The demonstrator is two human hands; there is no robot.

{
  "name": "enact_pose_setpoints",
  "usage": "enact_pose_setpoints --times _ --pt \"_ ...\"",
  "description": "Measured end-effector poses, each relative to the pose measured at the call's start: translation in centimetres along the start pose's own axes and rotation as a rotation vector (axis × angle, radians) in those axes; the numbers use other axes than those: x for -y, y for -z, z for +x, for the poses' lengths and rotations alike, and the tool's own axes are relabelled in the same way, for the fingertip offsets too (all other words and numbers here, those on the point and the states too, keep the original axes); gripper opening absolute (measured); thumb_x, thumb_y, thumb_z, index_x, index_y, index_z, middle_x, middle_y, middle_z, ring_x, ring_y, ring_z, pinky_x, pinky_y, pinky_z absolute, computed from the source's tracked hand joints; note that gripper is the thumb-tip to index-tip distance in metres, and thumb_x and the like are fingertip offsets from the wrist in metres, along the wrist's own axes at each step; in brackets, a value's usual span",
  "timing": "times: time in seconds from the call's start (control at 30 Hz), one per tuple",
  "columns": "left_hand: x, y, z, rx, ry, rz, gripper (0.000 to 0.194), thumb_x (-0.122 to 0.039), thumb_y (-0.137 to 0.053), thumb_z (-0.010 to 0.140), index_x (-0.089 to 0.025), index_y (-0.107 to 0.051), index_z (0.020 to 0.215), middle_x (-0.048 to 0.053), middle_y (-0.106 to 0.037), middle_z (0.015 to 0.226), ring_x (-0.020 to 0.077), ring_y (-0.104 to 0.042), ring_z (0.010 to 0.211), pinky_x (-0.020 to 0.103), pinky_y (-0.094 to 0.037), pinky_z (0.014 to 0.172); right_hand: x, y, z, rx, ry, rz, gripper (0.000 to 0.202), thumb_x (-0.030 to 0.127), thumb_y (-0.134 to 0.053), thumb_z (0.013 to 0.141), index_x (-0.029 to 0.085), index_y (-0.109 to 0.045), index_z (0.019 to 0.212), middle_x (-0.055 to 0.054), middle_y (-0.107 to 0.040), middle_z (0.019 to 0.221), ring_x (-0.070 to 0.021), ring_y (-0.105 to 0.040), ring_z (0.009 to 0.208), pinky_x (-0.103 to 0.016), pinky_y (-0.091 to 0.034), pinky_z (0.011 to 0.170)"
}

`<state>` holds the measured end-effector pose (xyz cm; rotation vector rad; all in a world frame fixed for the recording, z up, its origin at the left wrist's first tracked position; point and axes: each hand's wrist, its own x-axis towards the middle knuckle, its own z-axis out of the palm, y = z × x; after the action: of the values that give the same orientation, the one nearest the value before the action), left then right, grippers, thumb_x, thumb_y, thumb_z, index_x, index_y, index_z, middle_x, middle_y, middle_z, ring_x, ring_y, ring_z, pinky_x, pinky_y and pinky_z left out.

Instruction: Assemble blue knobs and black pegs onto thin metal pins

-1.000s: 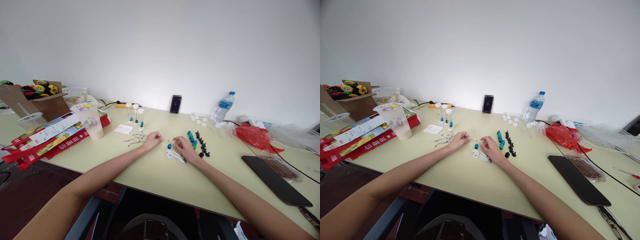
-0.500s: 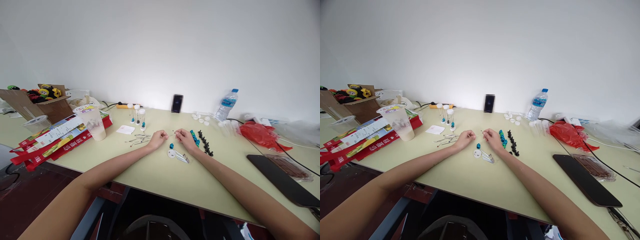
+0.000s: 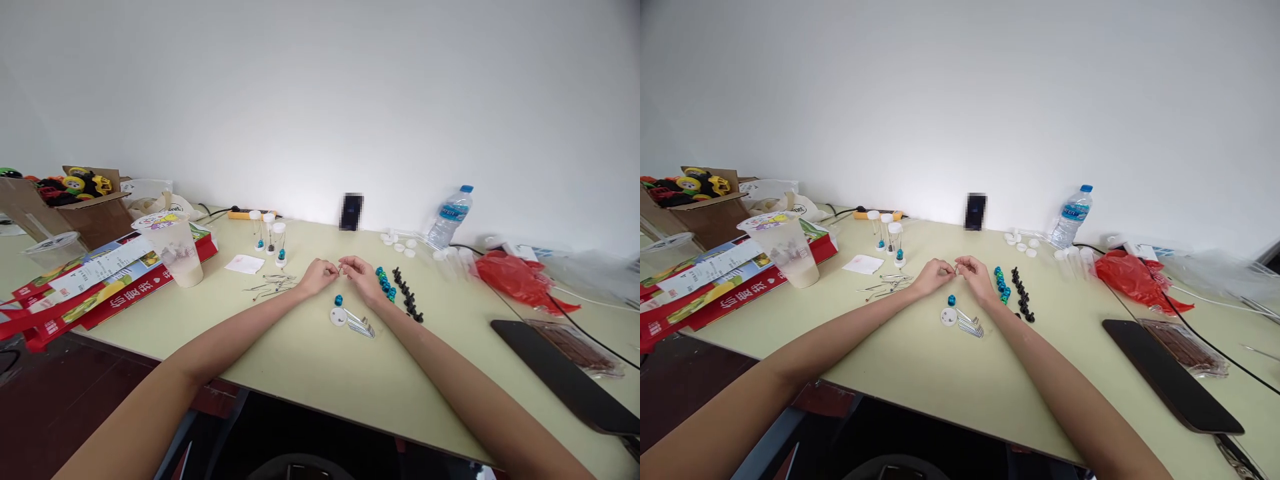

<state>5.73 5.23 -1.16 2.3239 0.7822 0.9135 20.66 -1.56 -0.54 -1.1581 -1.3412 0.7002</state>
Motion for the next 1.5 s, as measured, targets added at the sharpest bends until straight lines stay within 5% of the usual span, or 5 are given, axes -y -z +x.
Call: enact_pose_setpoints --times 0.63,0.8,1.03,1.23,1.5 --pt "-1.4 0.9 -0.7 0.060 -0.027 -0.092 0.023 -0.029 -0.051 0.082 -0.019 -0.069 0.069 0.003 -0.068 0.079 0.0183 -0.059 0.081 0.029 -0.043 0.081 2.1 0.2 -0.5 0.077 0.003 -0.343 0.023 0.042 -0.052 0.084 0.023 -0.061 0.093 -0.001 -0.064 0.068 -0.0178 -0.058 0.059 -0.031 -0.045 0.061" --pt "-0.7 1.4 -1.0 0.108 0.019 -0.118 0.016 -0.025 -0.052 0.080 -0.019 -0.063 0.070 0.003 -0.066 0.079 0.0186 -0.058 0.084 0.028 -0.042 0.078 2.0 4.8 6.0 -0.008 0.055 -0.517 0.021 0.031 -0.043 0.088 0.023 -0.055 0.102 0.000 -0.066 0.073 -0.0158 -0.059 0.061 -0.030 -0.044 0.063" --pt "-0.8 2.2 -1.9 0.244 0.251 -0.301 0.016 -0.028 -0.054 0.083 -0.019 -0.061 0.071 0.003 -0.063 0.081 0.0158 -0.055 0.079 0.027 -0.042 0.072 -6.0 10.8 16.6 -0.214 0.036 -0.650 0.030 0.031 -0.043 0.085 0.018 -0.050 0.111 -0.009 -0.061 0.094 -0.0216 -0.057 0.082 -0.037 -0.044 0.073" --pt "-0.7 2.0 -1.8 0.228 0.172 -0.360 0.015 -0.024 -0.053 0.085 -0.021 -0.058 0.071 0.005 -0.063 0.077 0.0191 -0.052 0.091 0.032 -0.043 0.081 -10.8 10.6 22.0 -0.251 0.080 -0.631 0.044 0.046 -0.041 0.090 0.017 -0.042 0.123 -0.013 -0.054 0.110 -0.0218 -0.056 0.090 -0.037 -0.045 0.077" --pt "-0.4 1.8 -1.7 0.225 0.046 -0.288 0.009 -0.021 -0.055 0.082 -0.024 -0.057 0.074 0.005 -0.066 0.077 0.0212 -0.052 0.090 0.037 -0.044 0.083 -11.5 9.0 25.7 -0.358 0.253 -0.864 0.043 0.057 -0.041 0.089 0.018 -0.047 0.105 -0.011 -0.052 0.098 -0.0265 -0.050 0.091 -0.041 -0.041 0.079"
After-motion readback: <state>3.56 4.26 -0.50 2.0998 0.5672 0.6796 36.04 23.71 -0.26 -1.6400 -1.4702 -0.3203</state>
